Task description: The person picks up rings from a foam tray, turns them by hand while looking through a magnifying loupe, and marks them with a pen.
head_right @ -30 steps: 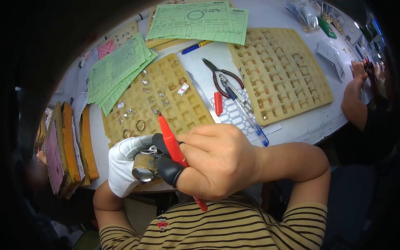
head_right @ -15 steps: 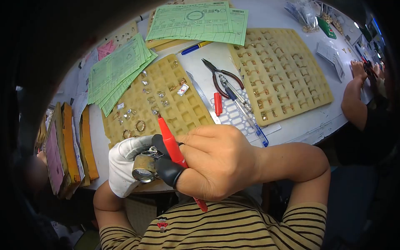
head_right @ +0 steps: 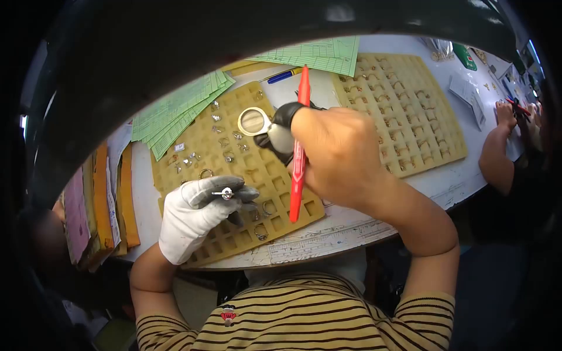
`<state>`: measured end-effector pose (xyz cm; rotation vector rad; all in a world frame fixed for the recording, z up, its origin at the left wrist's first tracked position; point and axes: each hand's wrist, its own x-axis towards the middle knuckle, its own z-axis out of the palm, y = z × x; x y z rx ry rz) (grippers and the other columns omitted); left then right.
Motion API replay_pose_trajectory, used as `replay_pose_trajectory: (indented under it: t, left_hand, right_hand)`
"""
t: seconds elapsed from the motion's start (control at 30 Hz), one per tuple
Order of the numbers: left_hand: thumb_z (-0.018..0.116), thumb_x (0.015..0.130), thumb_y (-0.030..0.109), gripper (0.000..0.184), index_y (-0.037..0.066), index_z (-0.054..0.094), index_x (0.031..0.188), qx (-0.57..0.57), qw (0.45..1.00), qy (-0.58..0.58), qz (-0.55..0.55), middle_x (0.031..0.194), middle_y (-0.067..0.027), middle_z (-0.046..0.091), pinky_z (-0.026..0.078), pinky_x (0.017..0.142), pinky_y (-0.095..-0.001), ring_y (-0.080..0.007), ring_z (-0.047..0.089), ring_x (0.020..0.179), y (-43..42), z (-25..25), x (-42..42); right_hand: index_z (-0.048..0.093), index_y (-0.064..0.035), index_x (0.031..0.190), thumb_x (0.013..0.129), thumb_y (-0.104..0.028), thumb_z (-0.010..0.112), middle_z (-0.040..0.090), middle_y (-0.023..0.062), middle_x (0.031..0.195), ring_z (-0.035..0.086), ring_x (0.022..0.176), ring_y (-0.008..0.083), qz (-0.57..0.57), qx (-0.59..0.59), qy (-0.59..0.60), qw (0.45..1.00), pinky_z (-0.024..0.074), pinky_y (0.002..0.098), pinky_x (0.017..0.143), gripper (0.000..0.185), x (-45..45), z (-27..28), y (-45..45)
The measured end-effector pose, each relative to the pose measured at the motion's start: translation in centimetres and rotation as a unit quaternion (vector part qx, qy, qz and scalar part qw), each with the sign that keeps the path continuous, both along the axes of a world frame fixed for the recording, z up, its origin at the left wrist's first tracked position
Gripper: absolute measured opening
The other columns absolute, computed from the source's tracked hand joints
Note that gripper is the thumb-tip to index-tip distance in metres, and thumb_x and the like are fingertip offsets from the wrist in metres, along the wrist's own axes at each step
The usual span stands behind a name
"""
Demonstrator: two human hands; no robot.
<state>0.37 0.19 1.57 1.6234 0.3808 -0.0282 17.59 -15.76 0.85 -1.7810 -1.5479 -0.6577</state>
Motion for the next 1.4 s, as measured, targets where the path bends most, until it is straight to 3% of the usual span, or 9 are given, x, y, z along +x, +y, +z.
replay_pose_trajectory:
  t: [0.2, 0.3, 0.4, 0.6, 0.83, 0.97, 1.03, 1.13, 1.4]
  left_hand:
    - [0.062, 0.090, 0.011, 0.030, -0.006, 0.059, 0.114, 0.004, 1.000, -0.014, 0.004, 0.104, -0.0132, 0.069, 0.054, 0.068, -0.0266, -0.0188, 0.068, 0.088, -0.1, -0.2, 0.3]
    - [0.064, 0.090, 0.016, 0.031, -0.003, 0.061, 0.114, 0.031, 0.999, 0.036, -0.003, 0.103, -0.0087, 0.070, 0.052, 0.061, -0.0224, -0.0131, 0.068, 0.082, 0.1, 0.9, 0.4]
    - [0.062, 0.090, 0.013, 0.028, -0.003, 0.061, 0.113, 0.065, 0.994, -0.083, -0.017, 0.100, -0.0081, 0.071, 0.051, 0.058, -0.0201, -0.0111, 0.067, 0.076, 0.2, -0.8, 0.2]
    - [0.063, 0.089, 0.012, 0.027, -0.003, 0.062, 0.112, 0.113, 0.989, -0.092, -0.025, 0.100, -0.0081, 0.071, 0.052, 0.060, -0.0202, -0.0107, 0.067, 0.079, 0.2, -1.2, 0.1]
    - [0.064, 0.089, 0.012, 0.026, -0.002, 0.063, 0.111, 0.139, 0.982, -0.123, -0.029, 0.098, -0.0069, 0.071, 0.054, 0.064, -0.0229, -0.0114, 0.067, 0.078, 0.4, -2.0, 0.3]
    - [0.065, 0.087, 0.010, 0.027, -0.001, 0.062, 0.111, 0.190, 0.979, -0.066, -0.045, 0.098, -0.0082, 0.071, 0.054, 0.073, -0.0239, -0.0127, 0.068, 0.085, 0.2, -0.5, 0.4]
    - [0.065, 0.086, 0.010, 0.027, -0.001, 0.062, 0.110, 0.229, 0.971, -0.029, -0.056, 0.097, -0.0091, 0.071, 0.053, 0.076, -0.0241, -0.0129, 0.068, 0.088, 0.3, -0.4, 0.4]
    - [0.067, 0.083, 0.010, 0.026, 0.002, 0.064, 0.107, 0.197, 0.969, -0.148, -0.035, 0.092, -0.0096, 0.071, 0.054, 0.073, -0.0262, -0.0165, 0.069, 0.081, 0.3, -2.0, 0.4]
    - [0.066, 0.084, 0.011, 0.027, 0.003, 0.064, 0.109, 0.243, 0.963, -0.101, -0.058, 0.093, -0.0111, 0.070, 0.053, 0.074, -0.0279, -0.0188, 0.069, 0.082, 0.4, -1.0, 0.2]
  right_hand:
    - [0.051, -0.0019, 0.077, 0.069, -0.003, 0.061, 0.058, 0.0152, 0.057, 0.060, 0.054, 0.0338, -0.169, -0.156, -0.006, 0.973, 0.0449, 0.0418, 0.051, 0.013, 3.4, -3.1, 0.9]
    - [0.052, -0.0020, 0.077, 0.069, -0.004, 0.060, 0.059, 0.0156, 0.058, 0.061, 0.056, 0.0340, -0.184, -0.181, 0.001, 0.966, 0.0466, 0.0429, 0.053, 0.012, 4.1, -3.8, 1.0]
    - [0.054, -0.0012, 0.076, 0.068, -0.004, 0.061, 0.059, 0.0163, 0.057, 0.062, 0.056, 0.0340, -0.181, -0.202, -0.003, 0.963, 0.0474, 0.0431, 0.055, 0.011, 4.2, -4.1, 0.9]
    - [0.056, -0.0005, 0.077, 0.068, -0.006, 0.065, 0.059, 0.0159, 0.058, 0.062, 0.058, 0.0329, -0.195, -0.229, 0.003, 0.954, 0.0469, 0.0424, 0.054, 0.014, 3.2, -1.9, 0.2]
    - [0.060, 0.0014, 0.093, 0.071, -0.004, 0.071, 0.058, 0.0094, 0.070, 0.054, 0.052, 0.0242, 0.011, -0.021, -0.036, 0.999, 0.0426, 0.0351, 0.049, 0.025, -0.3, 0.5, 0.4]
    - [0.059, 0.0019, 0.096, 0.069, 0.000, 0.074, 0.063, 0.0089, 0.069, 0.059, 0.053, 0.0188, 0.171, 0.138, 0.130, 0.967, 0.0446, 0.0282, 0.045, 0.032, -2.2, -1.3, 0.7]
    - [0.061, 0.0000, 0.093, 0.076, -0.001, 0.066, 0.066, 0.0104, 0.073, 0.063, 0.061, 0.0190, 0.234, 0.014, 0.233, 0.944, 0.0499, 0.0279, 0.055, 0.018, -3.0, -0.2, -1.3]
    - [0.061, -0.0020, 0.085, 0.073, -0.004, 0.069, 0.064, 0.0084, 0.064, 0.060, 0.050, 0.0182, 0.243, 0.031, 0.206, 0.947, 0.0471, 0.0278, 0.046, 0.015, -3.4, -0.4, -0.8]
    - [0.060, -0.0026, 0.084, 0.072, -0.003, 0.072, 0.060, 0.0069, 0.059, 0.056, 0.044, 0.0180, 0.240, 0.055, 0.189, 0.951, 0.0414, 0.0276, 0.040, 0.017, -3.7, -1.3, 0.4]
